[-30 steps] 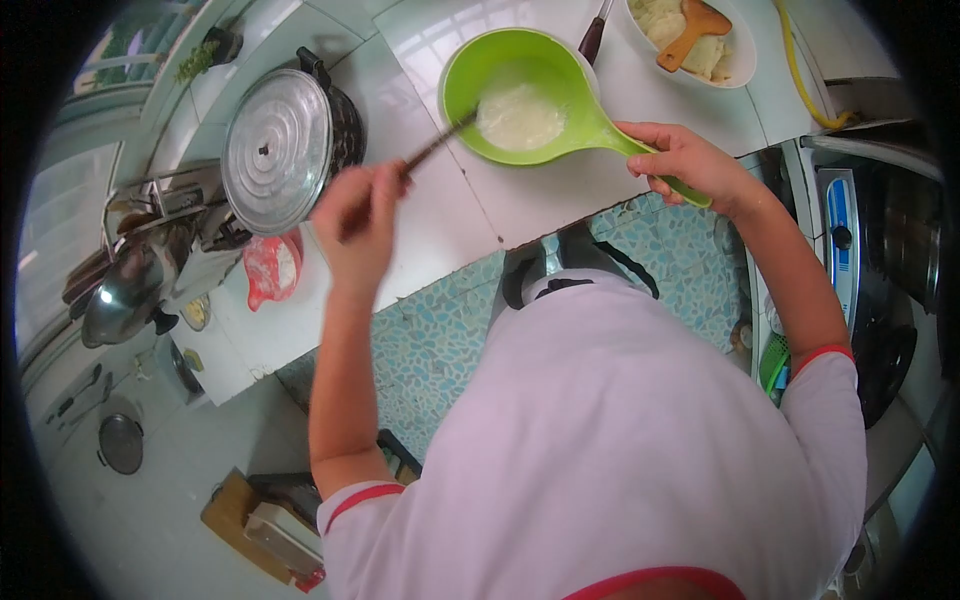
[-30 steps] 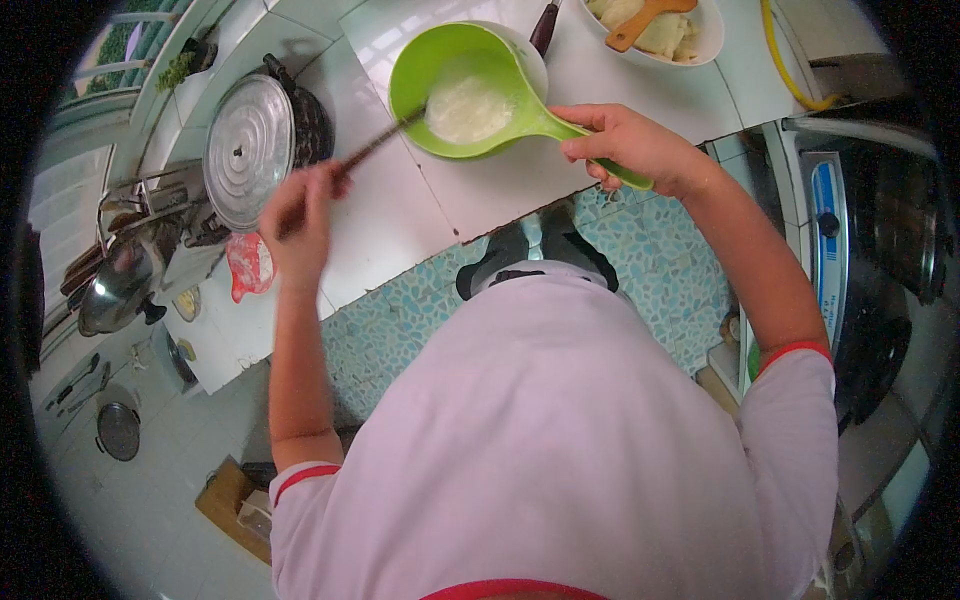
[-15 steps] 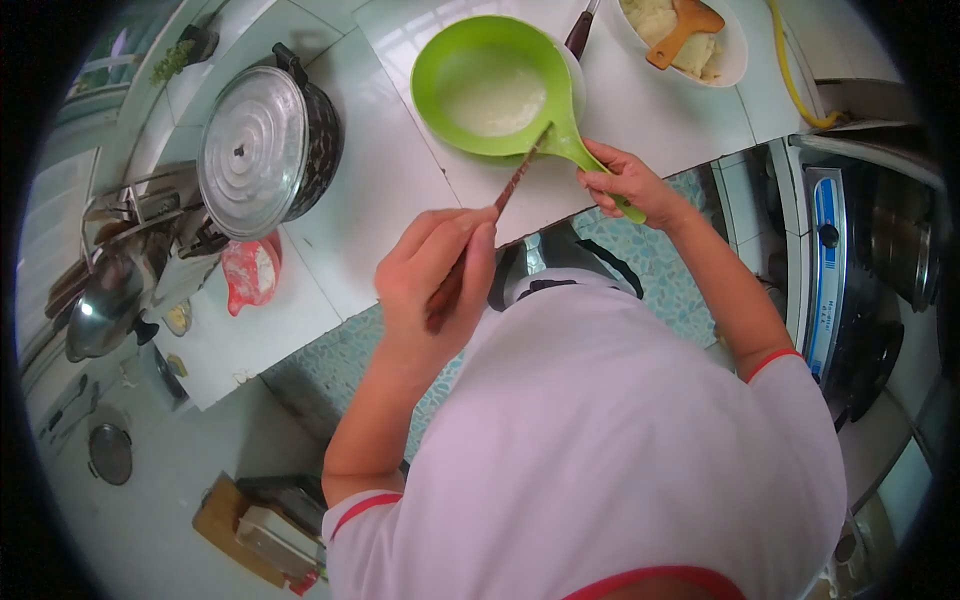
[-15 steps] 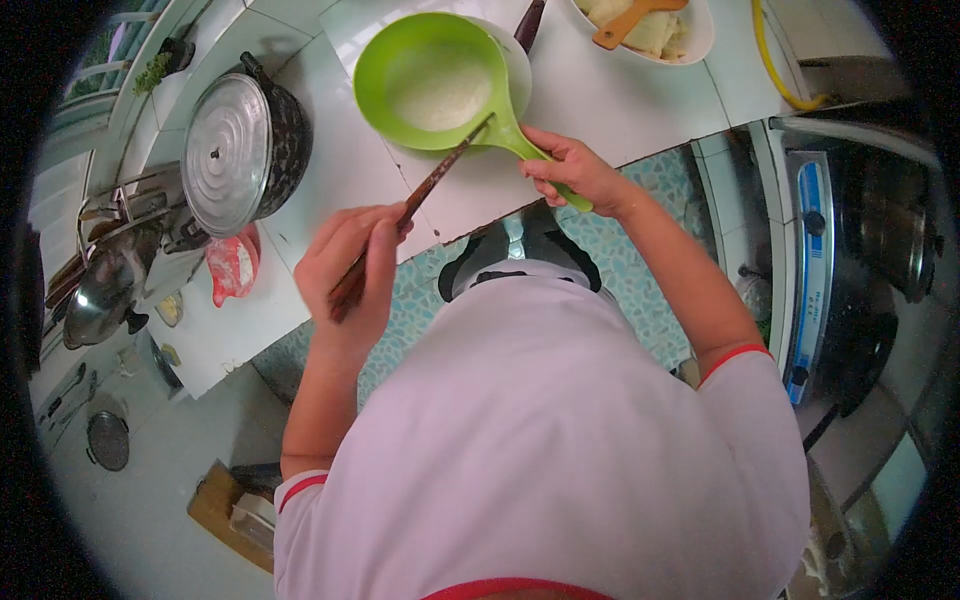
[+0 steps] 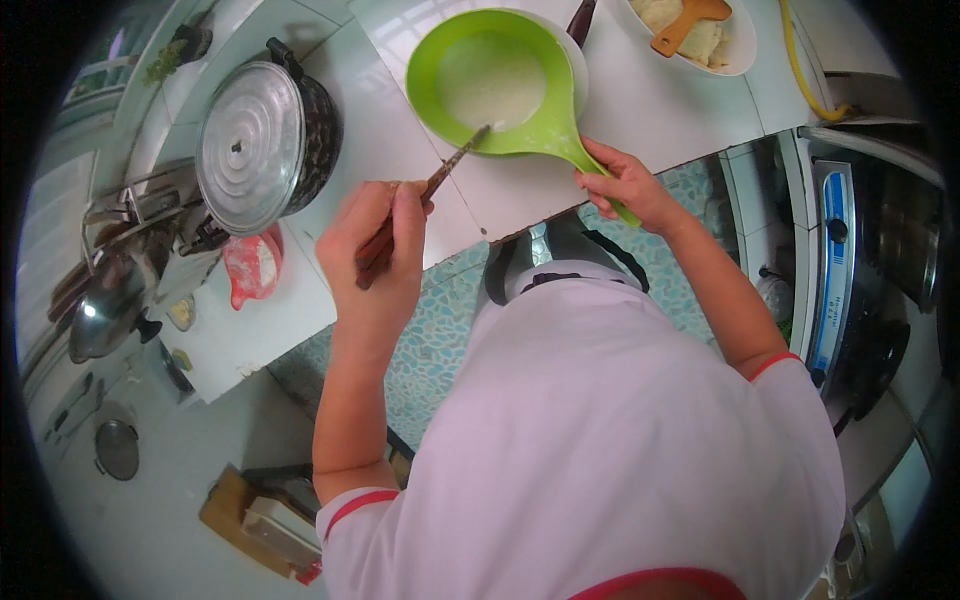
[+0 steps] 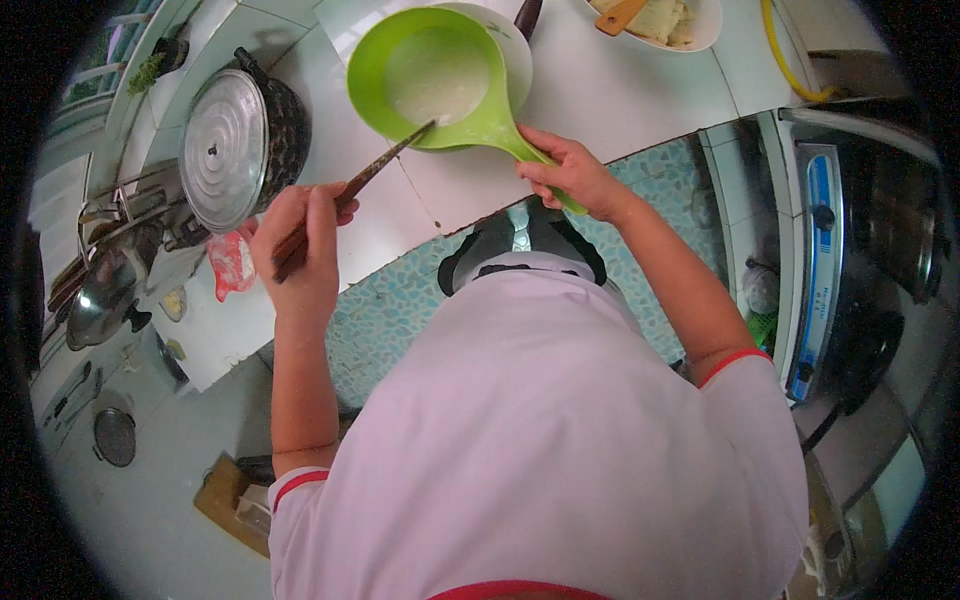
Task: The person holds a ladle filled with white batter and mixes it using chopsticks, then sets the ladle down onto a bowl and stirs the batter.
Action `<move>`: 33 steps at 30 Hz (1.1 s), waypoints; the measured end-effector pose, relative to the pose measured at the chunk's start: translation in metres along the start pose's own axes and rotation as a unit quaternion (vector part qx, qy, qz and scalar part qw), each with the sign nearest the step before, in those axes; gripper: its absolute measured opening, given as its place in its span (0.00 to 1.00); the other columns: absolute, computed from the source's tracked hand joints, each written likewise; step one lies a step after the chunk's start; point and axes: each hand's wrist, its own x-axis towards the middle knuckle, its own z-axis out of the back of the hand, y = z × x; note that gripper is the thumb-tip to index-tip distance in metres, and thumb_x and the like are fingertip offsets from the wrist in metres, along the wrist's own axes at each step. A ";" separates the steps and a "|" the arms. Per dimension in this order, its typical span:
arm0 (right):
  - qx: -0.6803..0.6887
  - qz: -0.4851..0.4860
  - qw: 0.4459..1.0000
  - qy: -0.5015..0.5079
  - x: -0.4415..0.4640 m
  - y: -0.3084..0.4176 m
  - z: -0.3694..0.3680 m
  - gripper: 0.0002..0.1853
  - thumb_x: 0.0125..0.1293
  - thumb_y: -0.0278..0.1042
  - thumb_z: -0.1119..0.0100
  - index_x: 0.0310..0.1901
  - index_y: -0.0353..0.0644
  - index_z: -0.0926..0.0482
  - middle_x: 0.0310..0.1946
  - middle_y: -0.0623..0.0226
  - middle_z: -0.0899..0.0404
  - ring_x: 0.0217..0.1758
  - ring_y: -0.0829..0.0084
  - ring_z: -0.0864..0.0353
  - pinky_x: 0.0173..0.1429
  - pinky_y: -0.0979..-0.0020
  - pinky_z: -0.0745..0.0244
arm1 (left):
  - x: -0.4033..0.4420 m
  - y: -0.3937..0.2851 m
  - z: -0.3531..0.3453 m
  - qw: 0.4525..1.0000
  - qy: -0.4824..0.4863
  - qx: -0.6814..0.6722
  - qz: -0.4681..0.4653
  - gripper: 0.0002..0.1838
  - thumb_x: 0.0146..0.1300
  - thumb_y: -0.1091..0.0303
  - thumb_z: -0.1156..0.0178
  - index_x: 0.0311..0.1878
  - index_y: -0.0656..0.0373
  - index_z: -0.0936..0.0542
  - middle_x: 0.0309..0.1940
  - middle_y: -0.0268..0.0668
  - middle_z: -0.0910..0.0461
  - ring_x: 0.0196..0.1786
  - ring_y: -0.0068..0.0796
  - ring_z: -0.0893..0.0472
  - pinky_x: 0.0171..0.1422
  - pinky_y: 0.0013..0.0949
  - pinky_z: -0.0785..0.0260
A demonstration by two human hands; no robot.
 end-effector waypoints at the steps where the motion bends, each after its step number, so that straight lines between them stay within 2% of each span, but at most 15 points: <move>1: -0.001 -0.003 1.000 -0.004 0.000 0.000 0.000 0.32 0.64 0.28 0.46 0.69 0.46 0.46 0.35 0.73 0.30 0.22 0.85 0.35 0.25 0.82 0.36 | 0.000 -0.005 0.000 1.000 0.012 -0.014 -0.018 0.09 0.65 0.77 0.50 0.35 0.72 0.22 0.27 0.38 0.21 0.31 0.24 0.19 0.38 0.22 0.27; 3: -0.002 -0.005 1.000 -0.006 -0.001 -0.002 0.000 0.32 0.64 0.27 0.46 0.69 0.46 0.45 0.35 0.72 0.30 0.22 0.85 0.35 0.25 0.82 0.36 | -0.003 -0.011 -0.001 0.997 0.035 -0.044 -0.050 0.09 0.65 0.76 0.50 0.34 0.71 0.22 0.26 0.37 0.22 0.31 0.23 0.19 0.37 0.22 0.28; 8: 0.004 0.006 1.000 0.000 -0.001 -0.002 0.000 0.33 0.63 0.30 0.44 0.69 0.50 0.44 0.32 0.76 0.29 0.23 0.85 0.35 0.26 0.82 0.35 | 0.025 0.022 -0.019 0.999 0.014 -0.035 0.014 0.07 0.63 0.75 0.45 0.29 0.66 0.27 0.24 0.33 0.24 0.27 0.17 0.24 0.33 0.21 0.32; 11: 0.010 0.010 1.000 0.005 -0.001 -0.004 0.001 0.33 0.63 0.30 0.44 0.69 0.50 0.44 0.32 0.76 0.29 0.23 0.85 0.35 0.26 0.82 0.35 | 0.039 0.023 -0.021 0.996 0.031 -0.078 0.025 0.06 0.63 0.74 0.44 0.31 0.66 0.26 0.24 0.32 0.24 0.27 0.17 0.24 0.33 0.21 0.32; 12: 0.006 0.013 1.000 0.004 -0.002 -0.003 0.000 0.33 0.63 0.29 0.44 0.69 0.50 0.44 0.32 0.76 0.29 0.23 0.86 0.35 0.26 0.82 0.35 | 0.042 0.037 -0.026 0.996 0.019 -0.088 0.005 0.06 0.62 0.74 0.44 0.35 0.67 0.23 0.26 0.33 0.22 0.29 0.18 0.23 0.34 0.22 0.30; 15: 0.016 0.009 1.000 -0.001 -0.001 -0.004 0.000 0.32 0.63 0.29 0.44 0.69 0.50 0.44 0.31 0.77 0.29 0.23 0.86 0.35 0.26 0.82 0.35 | 0.030 0.034 -0.020 0.987 0.000 -0.144 0.074 0.09 0.64 0.71 0.44 0.39 0.69 0.21 0.28 0.37 0.20 0.29 0.22 0.21 0.36 0.24 0.27; 18: 0.027 0.003 1.000 -0.003 -0.002 -0.007 0.000 0.32 0.63 0.29 0.45 0.68 0.50 0.43 0.30 0.77 0.29 0.23 0.86 0.36 0.26 0.82 0.35 | 0.009 0.006 -0.007 0.975 -0.015 -0.185 0.120 0.12 0.65 0.70 0.46 0.39 0.71 0.21 0.29 0.40 0.20 0.30 0.25 0.19 0.37 0.24 0.26; 21: 0.022 0.008 1.000 0.001 -0.001 -0.010 0.001 0.32 0.63 0.29 0.45 0.68 0.50 0.42 0.30 0.77 0.30 0.23 0.86 0.36 0.26 0.82 0.35 | -0.002 0.018 -0.007 0.963 -0.035 -0.213 0.162 0.15 0.66 0.65 0.48 0.39 0.71 0.21 0.28 0.42 0.20 0.28 0.29 0.19 0.35 0.28 0.24; 25: 0.018 0.010 1.000 0.002 -0.002 -0.012 0.004 0.31 0.64 0.27 0.47 0.68 0.45 0.44 0.34 0.72 0.30 0.22 0.85 0.35 0.24 0.83 0.35 | 0.000 0.032 0.002 0.963 -0.090 -0.188 0.169 0.15 0.67 0.67 0.48 0.39 0.73 0.22 0.29 0.44 0.20 0.27 0.29 0.19 0.35 0.28 0.25; 29: 0.013 0.016 1.000 0.003 -0.002 -0.013 0.004 0.31 0.64 0.28 0.46 0.68 0.46 0.44 0.33 0.73 0.30 0.22 0.85 0.35 0.25 0.83 0.36 | -0.007 0.034 -0.005 0.947 -0.055 -0.260 0.183 0.15 0.66 0.66 0.47 0.40 0.73 0.22 0.29 0.44 0.20 0.28 0.30 0.19 0.36 0.28 0.25; 33: 0.029 0.015 0.999 0.007 -0.004 -0.006 0.002 0.31 0.64 0.30 0.45 0.68 0.48 0.42 0.32 0.76 0.30 0.24 0.85 0.35 0.26 0.82 0.36 | -0.009 0.036 -0.007 0.962 -0.058 -0.227 0.142 0.13 0.66 0.70 0.48 0.39 0.73 0.22 0.29 0.44 0.20 0.29 0.30 0.19 0.37 0.28 0.25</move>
